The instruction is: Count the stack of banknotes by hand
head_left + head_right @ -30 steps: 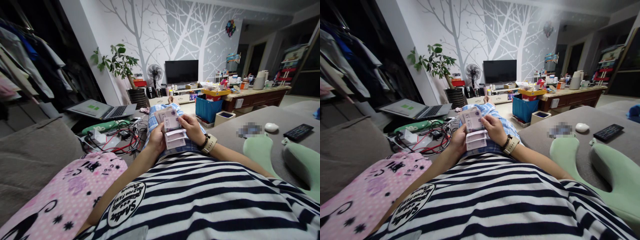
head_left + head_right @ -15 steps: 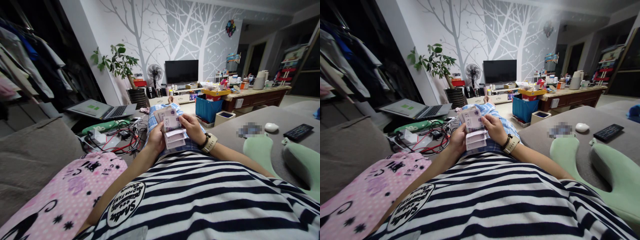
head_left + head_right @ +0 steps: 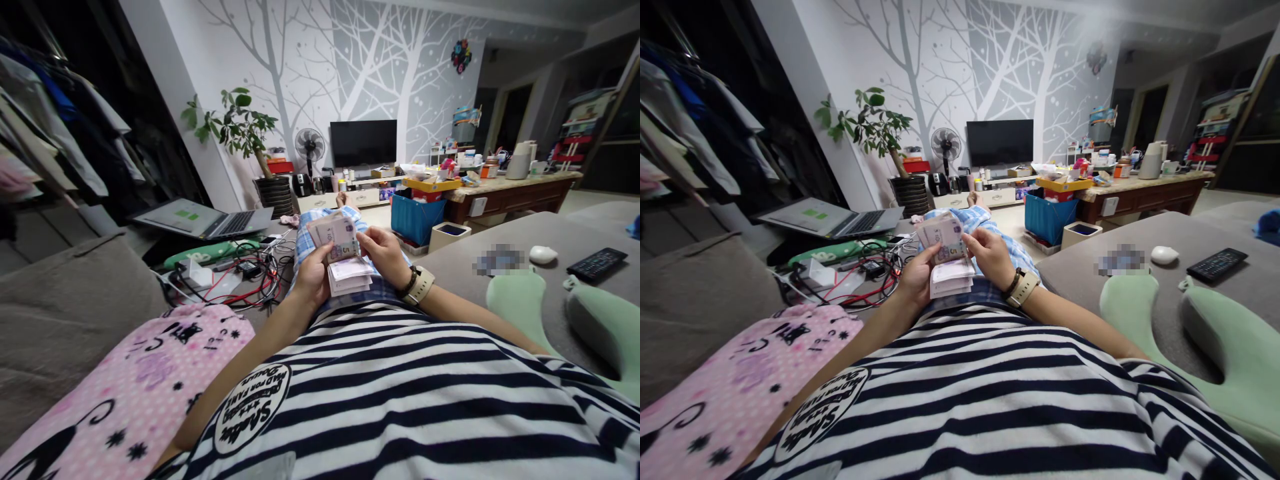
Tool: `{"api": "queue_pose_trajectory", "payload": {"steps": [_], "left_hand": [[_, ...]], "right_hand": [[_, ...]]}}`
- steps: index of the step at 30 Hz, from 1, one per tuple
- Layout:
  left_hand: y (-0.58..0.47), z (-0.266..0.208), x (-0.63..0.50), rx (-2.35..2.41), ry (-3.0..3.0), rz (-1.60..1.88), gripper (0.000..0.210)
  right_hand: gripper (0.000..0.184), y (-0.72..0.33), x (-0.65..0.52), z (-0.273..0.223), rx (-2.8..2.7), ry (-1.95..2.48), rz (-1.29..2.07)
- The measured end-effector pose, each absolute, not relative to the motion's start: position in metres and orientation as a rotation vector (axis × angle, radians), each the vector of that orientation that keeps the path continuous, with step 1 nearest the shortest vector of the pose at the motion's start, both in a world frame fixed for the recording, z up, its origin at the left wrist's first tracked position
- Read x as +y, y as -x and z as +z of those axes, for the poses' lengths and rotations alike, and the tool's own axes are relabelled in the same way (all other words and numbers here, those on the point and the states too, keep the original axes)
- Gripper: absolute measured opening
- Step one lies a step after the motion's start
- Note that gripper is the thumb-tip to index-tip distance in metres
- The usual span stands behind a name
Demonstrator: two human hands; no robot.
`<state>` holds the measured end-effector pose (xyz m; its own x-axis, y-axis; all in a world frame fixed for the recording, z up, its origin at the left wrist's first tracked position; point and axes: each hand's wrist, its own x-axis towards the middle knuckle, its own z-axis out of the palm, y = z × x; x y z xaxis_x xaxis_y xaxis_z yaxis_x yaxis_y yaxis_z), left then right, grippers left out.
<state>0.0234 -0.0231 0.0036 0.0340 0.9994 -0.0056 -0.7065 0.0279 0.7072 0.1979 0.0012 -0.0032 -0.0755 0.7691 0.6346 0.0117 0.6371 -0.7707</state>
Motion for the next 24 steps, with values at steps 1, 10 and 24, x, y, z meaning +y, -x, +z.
{"api": "queue_pose_trajectory", "payload": {"steps": [1, 10, 24], "left_hand": [[-0.0229, 0.0034, -0.0236, 0.613, -0.635, 1.436, 0.062], [-0.0227, 0.0036, -0.0267, 0.679, -0.640, 1.498, 0.056], [-0.0266, 0.0067, -0.0252, 0.615, -0.572, 1.428, 0.055]], "right_hand": [[0.079, -0.1978, 0.0028, -0.0036, -1.508, 0.703, 0.709], [0.070, -0.1996, 0.0070, -0.0058, -1.535, 0.727, 0.704], [0.059, -0.1972, 0.0060, -0.0087, -1.506, 0.652, 0.593]]}}
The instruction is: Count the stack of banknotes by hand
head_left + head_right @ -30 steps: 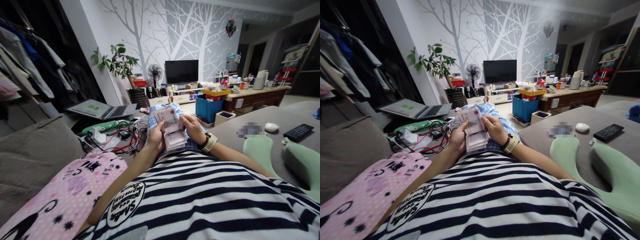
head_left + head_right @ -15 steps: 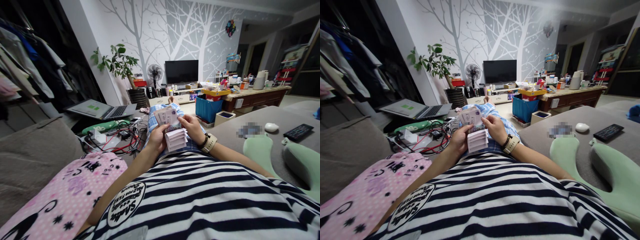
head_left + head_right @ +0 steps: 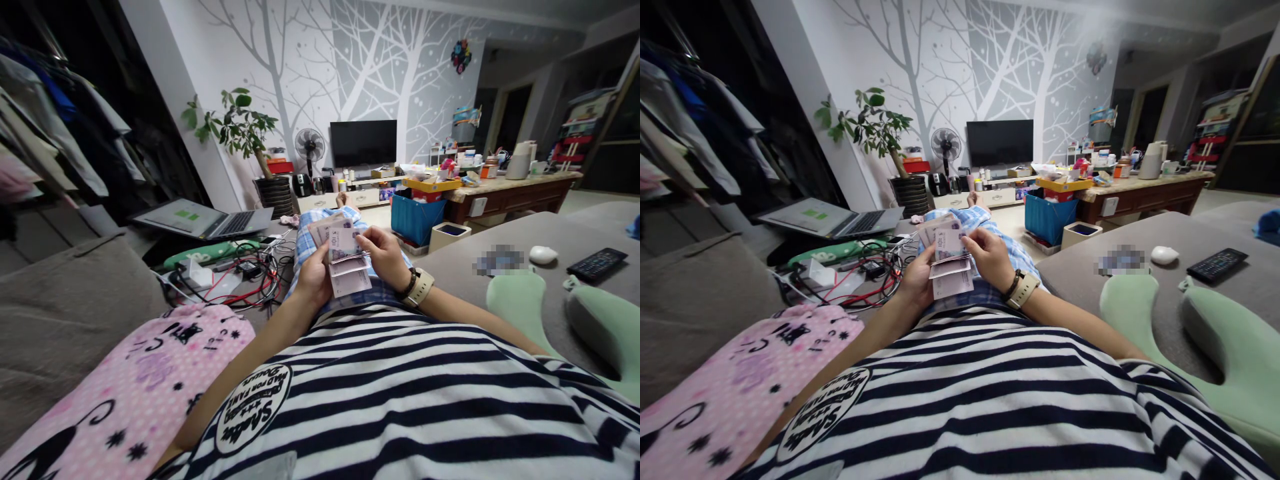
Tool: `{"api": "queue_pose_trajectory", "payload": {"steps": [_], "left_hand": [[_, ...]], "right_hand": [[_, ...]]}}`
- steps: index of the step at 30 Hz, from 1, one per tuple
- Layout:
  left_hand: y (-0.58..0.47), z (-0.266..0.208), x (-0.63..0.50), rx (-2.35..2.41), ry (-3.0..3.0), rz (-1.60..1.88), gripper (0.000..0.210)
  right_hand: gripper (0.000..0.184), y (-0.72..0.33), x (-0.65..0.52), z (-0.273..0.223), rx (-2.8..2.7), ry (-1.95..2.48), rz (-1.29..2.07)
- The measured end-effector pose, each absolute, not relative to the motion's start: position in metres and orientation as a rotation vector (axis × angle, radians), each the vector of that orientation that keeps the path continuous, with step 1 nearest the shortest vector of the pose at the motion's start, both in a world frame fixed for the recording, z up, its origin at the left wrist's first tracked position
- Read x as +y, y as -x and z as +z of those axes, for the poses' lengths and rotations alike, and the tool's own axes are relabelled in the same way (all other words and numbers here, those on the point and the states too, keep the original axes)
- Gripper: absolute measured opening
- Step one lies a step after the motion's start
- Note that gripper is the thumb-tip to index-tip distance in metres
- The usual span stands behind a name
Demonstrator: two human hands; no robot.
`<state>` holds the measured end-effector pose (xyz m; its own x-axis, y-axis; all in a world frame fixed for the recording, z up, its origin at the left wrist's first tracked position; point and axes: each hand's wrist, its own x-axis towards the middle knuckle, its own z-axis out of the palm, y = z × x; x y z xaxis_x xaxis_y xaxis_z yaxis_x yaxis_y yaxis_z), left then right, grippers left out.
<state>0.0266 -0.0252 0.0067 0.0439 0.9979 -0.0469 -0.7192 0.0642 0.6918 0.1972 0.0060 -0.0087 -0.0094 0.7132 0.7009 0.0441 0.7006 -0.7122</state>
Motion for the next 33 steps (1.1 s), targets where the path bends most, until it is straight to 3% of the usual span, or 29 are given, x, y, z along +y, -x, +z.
{"api": "queue_pose_trajectory", "payload": {"steps": [33], "left_hand": [[-0.033, 0.017, -0.035, 0.660, -0.583, 1.448, 0.055]], "right_hand": [[0.072, -0.196, 0.005, -0.007, -1.539, 0.558, 0.653]]}}
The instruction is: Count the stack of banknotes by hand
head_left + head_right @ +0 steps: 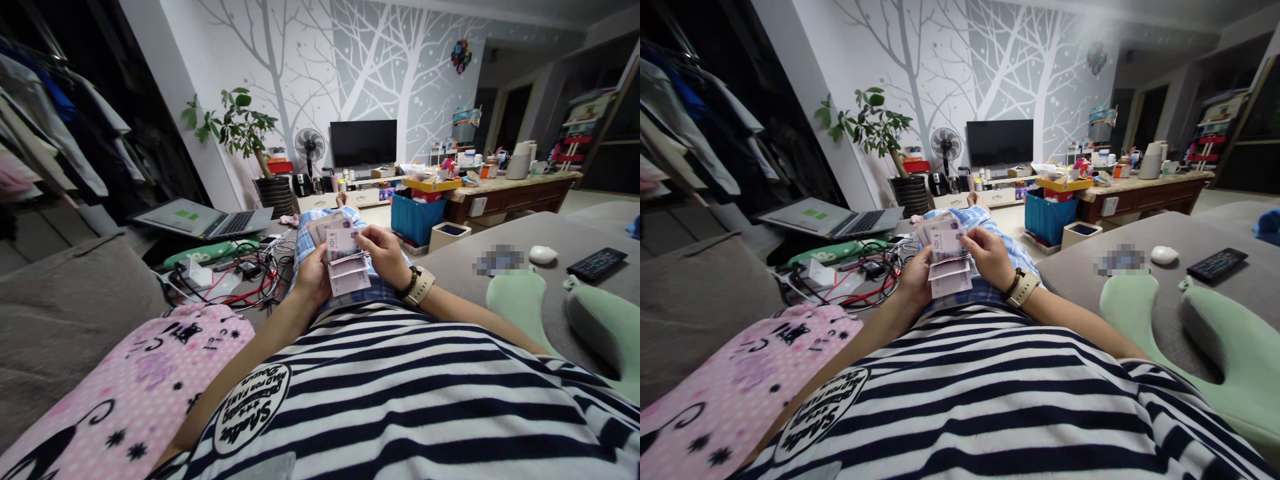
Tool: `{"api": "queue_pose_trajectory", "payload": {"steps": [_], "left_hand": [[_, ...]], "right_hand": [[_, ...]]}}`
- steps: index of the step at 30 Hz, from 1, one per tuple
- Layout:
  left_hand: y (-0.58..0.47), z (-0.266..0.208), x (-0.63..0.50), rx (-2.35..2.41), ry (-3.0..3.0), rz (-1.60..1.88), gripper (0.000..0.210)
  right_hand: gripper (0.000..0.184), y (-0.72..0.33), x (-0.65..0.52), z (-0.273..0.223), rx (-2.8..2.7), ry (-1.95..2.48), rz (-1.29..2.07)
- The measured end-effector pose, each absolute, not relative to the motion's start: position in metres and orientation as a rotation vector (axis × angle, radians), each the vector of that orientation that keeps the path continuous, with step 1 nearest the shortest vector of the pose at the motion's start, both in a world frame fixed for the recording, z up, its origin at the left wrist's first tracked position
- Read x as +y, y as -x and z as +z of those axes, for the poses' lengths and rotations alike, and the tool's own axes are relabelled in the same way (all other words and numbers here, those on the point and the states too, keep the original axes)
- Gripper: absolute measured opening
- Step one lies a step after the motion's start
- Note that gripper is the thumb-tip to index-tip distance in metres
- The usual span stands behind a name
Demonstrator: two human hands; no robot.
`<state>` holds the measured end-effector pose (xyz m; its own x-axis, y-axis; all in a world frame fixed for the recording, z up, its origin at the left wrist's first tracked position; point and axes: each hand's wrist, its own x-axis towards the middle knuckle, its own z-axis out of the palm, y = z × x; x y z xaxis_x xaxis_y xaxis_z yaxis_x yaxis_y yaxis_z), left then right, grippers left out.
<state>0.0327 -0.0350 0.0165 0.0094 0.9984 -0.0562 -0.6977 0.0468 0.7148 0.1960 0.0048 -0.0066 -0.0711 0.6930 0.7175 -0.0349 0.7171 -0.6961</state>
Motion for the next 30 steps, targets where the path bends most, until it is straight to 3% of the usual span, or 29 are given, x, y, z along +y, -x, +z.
{"api": "queue_pose_trajectory", "payload": {"steps": [12, 21, 30], "left_hand": [[-0.028, 0.007, -0.026, 0.589, -0.593, 1.448, 0.061], [-0.020, -0.002, -0.020, 0.629, -0.672, 1.427, 0.060], [-0.027, 0.004, -0.026, 0.654, -0.614, 1.453, 0.056]], "right_hand": [[0.089, -0.200, 0.001, -0.007, -1.594, 0.587, 0.671], [0.065, -0.195, 0.011, -0.010, -1.417, 0.729, 0.676], [0.065, -0.200, 0.011, -0.011, -1.515, 0.666, 0.640]]}}
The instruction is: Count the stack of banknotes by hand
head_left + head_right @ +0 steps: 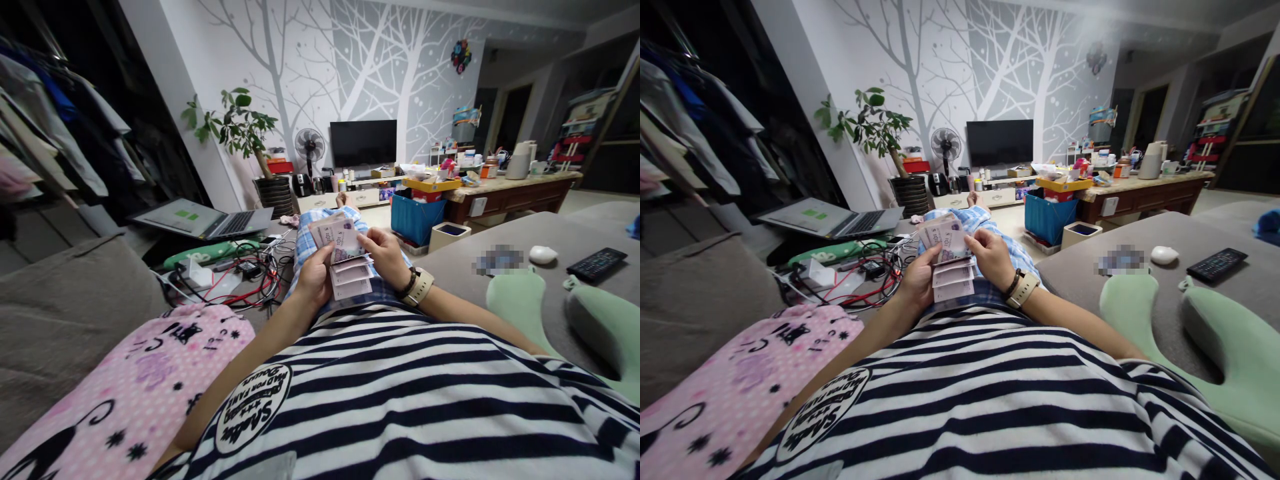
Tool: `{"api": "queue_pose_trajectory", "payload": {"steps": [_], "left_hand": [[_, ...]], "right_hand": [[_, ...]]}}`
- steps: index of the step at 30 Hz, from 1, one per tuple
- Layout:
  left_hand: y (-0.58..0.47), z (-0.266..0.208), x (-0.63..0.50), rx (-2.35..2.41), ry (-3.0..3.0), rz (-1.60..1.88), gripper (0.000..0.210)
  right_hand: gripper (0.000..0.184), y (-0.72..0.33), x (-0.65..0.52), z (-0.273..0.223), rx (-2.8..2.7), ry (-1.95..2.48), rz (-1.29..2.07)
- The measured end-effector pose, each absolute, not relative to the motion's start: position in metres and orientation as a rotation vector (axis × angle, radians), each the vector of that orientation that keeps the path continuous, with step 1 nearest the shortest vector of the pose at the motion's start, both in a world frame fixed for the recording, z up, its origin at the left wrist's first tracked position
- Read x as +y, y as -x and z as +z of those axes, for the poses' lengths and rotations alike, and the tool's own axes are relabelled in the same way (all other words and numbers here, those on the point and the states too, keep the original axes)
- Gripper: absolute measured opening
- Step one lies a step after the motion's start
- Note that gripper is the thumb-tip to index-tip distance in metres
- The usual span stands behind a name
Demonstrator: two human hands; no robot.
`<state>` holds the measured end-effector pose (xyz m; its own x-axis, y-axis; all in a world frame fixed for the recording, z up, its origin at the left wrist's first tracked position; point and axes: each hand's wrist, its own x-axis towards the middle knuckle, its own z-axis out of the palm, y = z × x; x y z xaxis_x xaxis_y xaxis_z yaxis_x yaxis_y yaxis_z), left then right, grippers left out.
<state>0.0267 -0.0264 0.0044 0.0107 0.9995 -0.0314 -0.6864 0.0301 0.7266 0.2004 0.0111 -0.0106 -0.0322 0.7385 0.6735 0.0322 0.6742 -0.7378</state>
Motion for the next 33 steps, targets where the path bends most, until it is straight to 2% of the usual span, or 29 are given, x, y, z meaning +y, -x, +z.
{"api": "queue_pose_trajectory", "payload": {"steps": [10, 22, 27, 33], "left_hand": [[-0.032, 0.011, -0.030, 0.614, -0.568, 1.428, 0.056], [-0.034, 0.014, -0.032, 0.614, -0.592, 1.441, 0.050], [-0.028, 0.006, -0.024, 0.607, -0.619, 1.447, 0.055], [-0.027, 0.006, -0.023, 0.600, -0.615, 1.450, 0.058]], "right_hand": [[0.074, -0.199, 0.004, -0.007, -1.547, 0.624, 0.636], [0.072, -0.197, 0.004, -0.006, -1.510, 0.614, 0.664], [0.069, -0.197, 0.005, -0.006, -1.499, 0.630, 0.641], [0.073, -0.198, 0.005, -0.004, -1.512, 0.608, 0.645]]}}
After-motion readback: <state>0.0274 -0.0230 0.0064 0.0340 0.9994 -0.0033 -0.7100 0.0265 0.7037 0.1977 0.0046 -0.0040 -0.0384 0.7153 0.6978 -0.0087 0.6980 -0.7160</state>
